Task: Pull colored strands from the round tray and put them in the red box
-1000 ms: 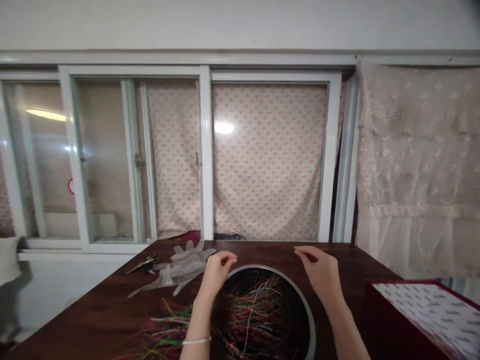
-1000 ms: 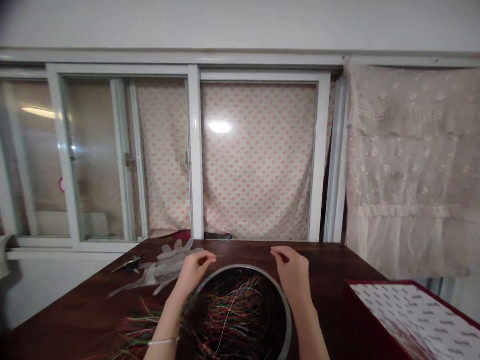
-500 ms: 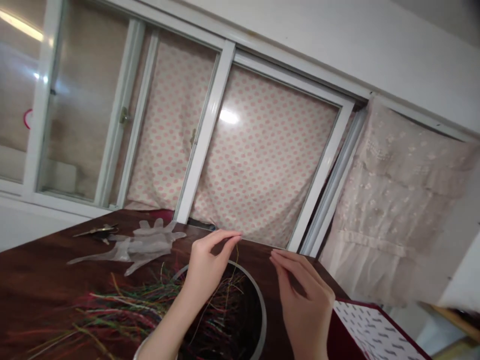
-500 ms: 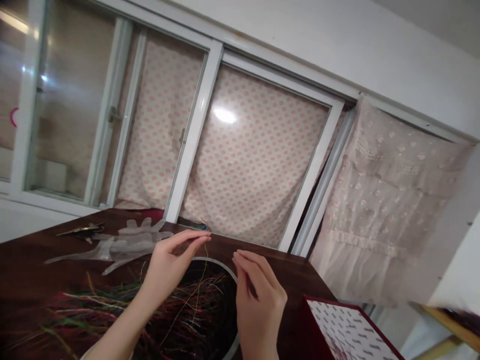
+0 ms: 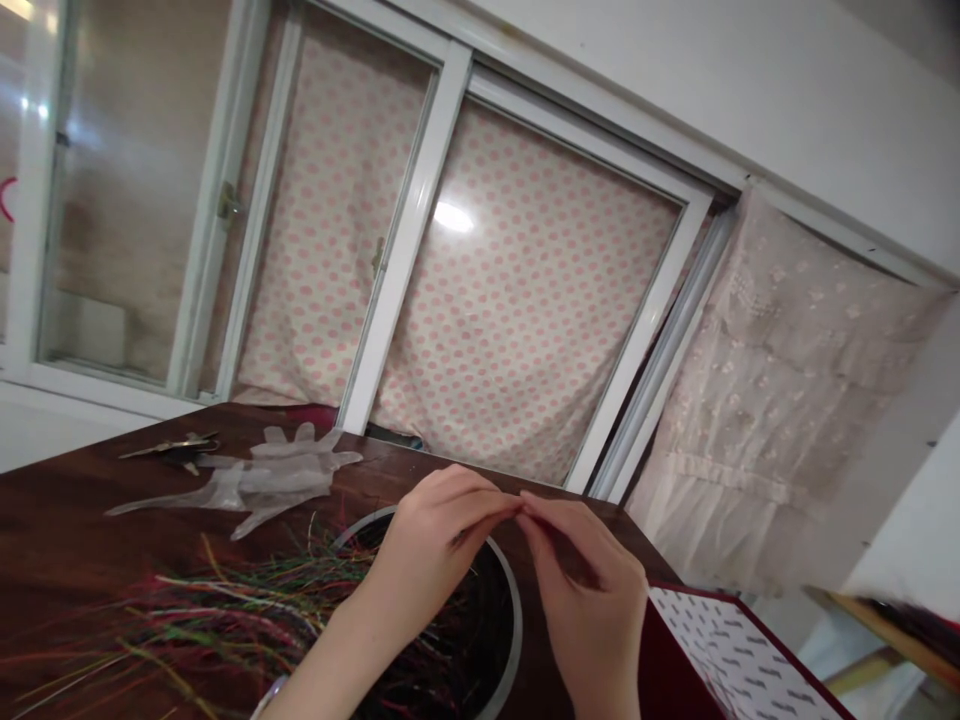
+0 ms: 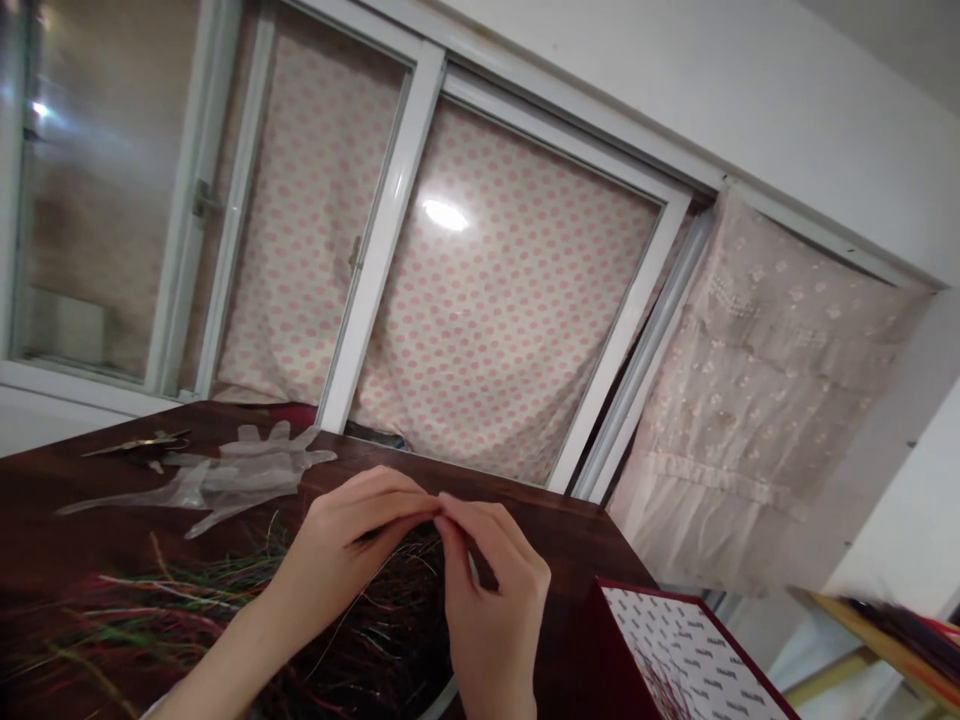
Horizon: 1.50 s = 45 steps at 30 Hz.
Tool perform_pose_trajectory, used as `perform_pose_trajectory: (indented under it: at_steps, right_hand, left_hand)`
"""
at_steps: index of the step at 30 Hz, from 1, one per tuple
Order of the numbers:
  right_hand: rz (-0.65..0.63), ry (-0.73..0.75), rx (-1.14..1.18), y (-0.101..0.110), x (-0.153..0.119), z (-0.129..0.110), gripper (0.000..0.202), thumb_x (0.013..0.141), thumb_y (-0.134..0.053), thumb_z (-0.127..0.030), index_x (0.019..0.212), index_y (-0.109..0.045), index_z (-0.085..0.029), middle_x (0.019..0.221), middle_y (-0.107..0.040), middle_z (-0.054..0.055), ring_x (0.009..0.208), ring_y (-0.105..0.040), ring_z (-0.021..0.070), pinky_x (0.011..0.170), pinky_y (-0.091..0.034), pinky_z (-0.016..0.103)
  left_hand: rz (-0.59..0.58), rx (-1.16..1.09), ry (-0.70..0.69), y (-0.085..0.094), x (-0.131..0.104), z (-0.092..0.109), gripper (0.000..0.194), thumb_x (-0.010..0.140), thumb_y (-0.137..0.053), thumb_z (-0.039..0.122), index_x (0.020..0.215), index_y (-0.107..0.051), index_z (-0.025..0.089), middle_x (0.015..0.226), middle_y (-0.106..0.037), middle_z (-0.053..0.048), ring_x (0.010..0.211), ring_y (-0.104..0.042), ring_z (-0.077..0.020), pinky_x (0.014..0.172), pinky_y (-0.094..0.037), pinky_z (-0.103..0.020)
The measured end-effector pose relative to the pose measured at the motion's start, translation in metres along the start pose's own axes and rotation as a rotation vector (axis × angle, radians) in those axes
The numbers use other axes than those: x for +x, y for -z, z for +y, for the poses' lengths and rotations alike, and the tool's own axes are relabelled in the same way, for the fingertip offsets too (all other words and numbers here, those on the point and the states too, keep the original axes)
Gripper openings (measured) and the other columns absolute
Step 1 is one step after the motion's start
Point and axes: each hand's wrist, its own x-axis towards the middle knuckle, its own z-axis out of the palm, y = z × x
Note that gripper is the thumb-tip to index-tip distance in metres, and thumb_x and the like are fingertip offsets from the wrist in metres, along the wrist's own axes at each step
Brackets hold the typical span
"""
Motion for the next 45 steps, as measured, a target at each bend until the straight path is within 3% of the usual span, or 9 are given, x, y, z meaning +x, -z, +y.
perform_pose_trajectory:
  at_steps: [3,10,16,24,31,35,39,45]
  right_hand:
    - [0.009,-0.019,0.019,-0.001,0.001,0.0,0.017,0.077,-0.06,-0.009,0.079,-0.072,-0.02,0.078,-0.07,0.002,0.071,-0.065,0.0143,0.065,-0.055,0.023]
    - [0.049,-0.077,-0.02,-0.002,0.0,0.009,0.016,0.078,-0.058,-0.009,0.075,-0.07,-0.019,0.076,-0.069,0.002,0.07,-0.064,0.0147,0.065,-0.053,0.024]
    - [0.133,-0.129,-0.128,0.006,-0.001,0.018,0.012,0.078,-0.059,-0.013,0.074,-0.068,-0.019,0.073,-0.068,0.0,0.071,-0.063,0.0134,0.067,-0.05,0.022]
    - [0.359,-0.296,-0.268,0.025,0.001,0.029,0.007,0.075,-0.063,-0.019,0.073,-0.069,-0.018,0.071,-0.069,0.002,0.069,-0.064,0.0178,0.067,-0.049,0.026]
    - [0.57,-0.292,-0.368,0.035,0.002,0.029,0.006,0.074,-0.066,-0.02,0.074,-0.071,-0.018,0.071,-0.069,0.004,0.068,-0.064,0.02,0.065,-0.048,0.029]
    - [0.675,-0.243,-0.463,0.037,0.001,0.026,0.007,0.076,-0.065,-0.021,0.077,-0.071,-0.017,0.075,-0.069,0.006,0.07,-0.064,0.0206,0.067,-0.048,0.031]
    - [0.703,-0.157,-0.493,0.037,0.002,0.022,0.007,0.078,-0.064,-0.02,0.079,-0.071,-0.016,0.078,-0.069,0.007,0.072,-0.063,0.0201,0.069,-0.049,0.032]
    - [0.454,-0.06,-0.251,0.021,0.004,0.011,0.01,0.077,-0.063,-0.01,0.077,-0.069,-0.017,0.077,-0.069,0.003,0.072,-0.063,0.0138,0.071,-0.05,0.025]
  left_hand:
    - [-0.022,-0.05,0.029,-0.002,0.0,-0.002,0.013,0.083,-0.056,0.013,0.086,-0.067,0.019,0.077,-0.067,-0.003,0.072,-0.06,-0.0132,0.067,-0.05,-0.025]
    - [-0.1,-0.136,0.121,-0.005,0.0,-0.007,0.018,0.083,-0.055,0.01,0.088,-0.069,0.02,0.08,-0.07,-0.001,0.075,-0.063,-0.0127,0.069,-0.051,-0.023]
    - [-0.158,-0.056,0.212,-0.007,-0.001,-0.012,0.015,0.08,-0.06,0.011,0.085,-0.07,0.02,0.08,-0.071,0.0,0.075,-0.063,-0.0143,0.069,-0.049,-0.025]
    - [-0.336,0.151,0.321,-0.006,-0.007,-0.033,0.016,0.083,-0.056,0.015,0.088,-0.07,0.021,0.089,-0.071,-0.001,0.085,-0.064,-0.0184,0.078,-0.049,-0.031]
    - [-0.444,0.364,0.344,-0.01,-0.016,-0.053,0.019,0.084,-0.052,0.015,0.09,-0.068,0.022,0.092,-0.071,-0.003,0.086,-0.065,-0.0209,0.079,-0.05,-0.034]
    - [-0.4,0.49,0.319,-0.011,-0.021,-0.059,0.031,0.08,-0.058,0.014,0.111,-0.06,0.019,0.11,-0.064,-0.009,0.101,-0.059,-0.0246,0.087,-0.049,-0.039]
    - [-0.289,0.444,0.235,-0.007,-0.015,-0.047,0.041,0.083,-0.057,0.02,0.123,-0.051,0.018,0.123,-0.056,-0.011,0.113,-0.053,-0.0241,0.096,-0.044,-0.042]
    - [-0.093,0.244,0.006,-0.003,-0.001,-0.008,0.034,0.086,-0.052,0.015,0.12,-0.056,0.021,0.125,-0.057,-0.007,0.119,-0.049,-0.0193,0.1,-0.042,-0.039]
